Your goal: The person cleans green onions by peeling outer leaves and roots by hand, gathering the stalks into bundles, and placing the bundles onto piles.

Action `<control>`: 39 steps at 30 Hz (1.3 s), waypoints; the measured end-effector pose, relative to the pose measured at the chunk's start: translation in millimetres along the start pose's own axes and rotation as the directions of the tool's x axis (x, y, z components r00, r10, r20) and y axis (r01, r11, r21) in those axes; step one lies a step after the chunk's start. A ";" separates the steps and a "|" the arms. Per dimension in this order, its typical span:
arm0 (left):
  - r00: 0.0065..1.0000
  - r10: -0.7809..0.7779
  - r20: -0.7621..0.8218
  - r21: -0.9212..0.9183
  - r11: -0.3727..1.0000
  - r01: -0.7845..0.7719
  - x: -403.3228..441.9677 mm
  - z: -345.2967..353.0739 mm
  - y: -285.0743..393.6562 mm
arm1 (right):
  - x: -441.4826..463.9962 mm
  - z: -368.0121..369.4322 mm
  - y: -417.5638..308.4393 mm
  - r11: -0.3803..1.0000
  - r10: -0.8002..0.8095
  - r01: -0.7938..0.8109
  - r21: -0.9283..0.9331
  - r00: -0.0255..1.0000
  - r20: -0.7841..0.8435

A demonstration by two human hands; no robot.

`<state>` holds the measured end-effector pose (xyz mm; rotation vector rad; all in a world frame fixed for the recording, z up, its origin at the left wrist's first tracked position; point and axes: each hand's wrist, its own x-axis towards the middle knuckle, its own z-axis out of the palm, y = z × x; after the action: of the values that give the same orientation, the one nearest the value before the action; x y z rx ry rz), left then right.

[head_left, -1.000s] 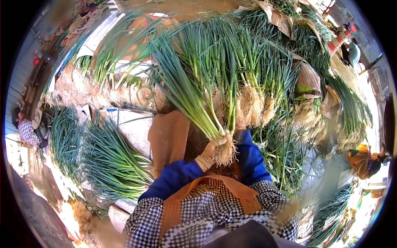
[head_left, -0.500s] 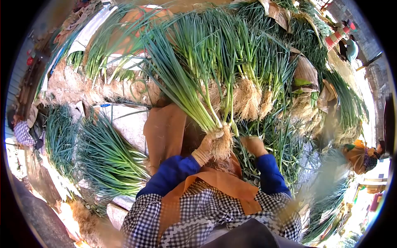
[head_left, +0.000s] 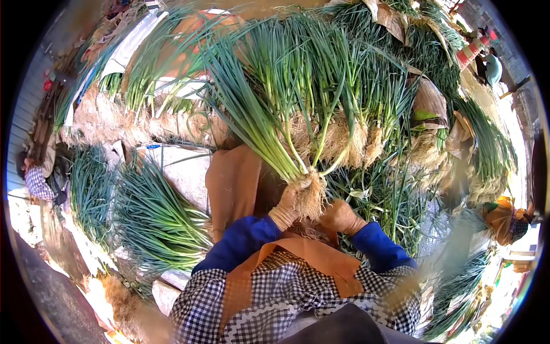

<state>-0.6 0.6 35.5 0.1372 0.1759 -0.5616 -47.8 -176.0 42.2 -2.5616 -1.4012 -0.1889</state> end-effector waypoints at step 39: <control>0.998 0.009 0.064 -0.108 0.994 -0.002 -9.3 17.2 25.9 | 42.0 -21.0 26.5 0.948 0.230 -0.189 0.258 0.963 -0.143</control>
<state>7.9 24.0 56.2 0.0145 0.1431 -0.5489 -3.1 -160.8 68.2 -2.4052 -1.0129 -0.1849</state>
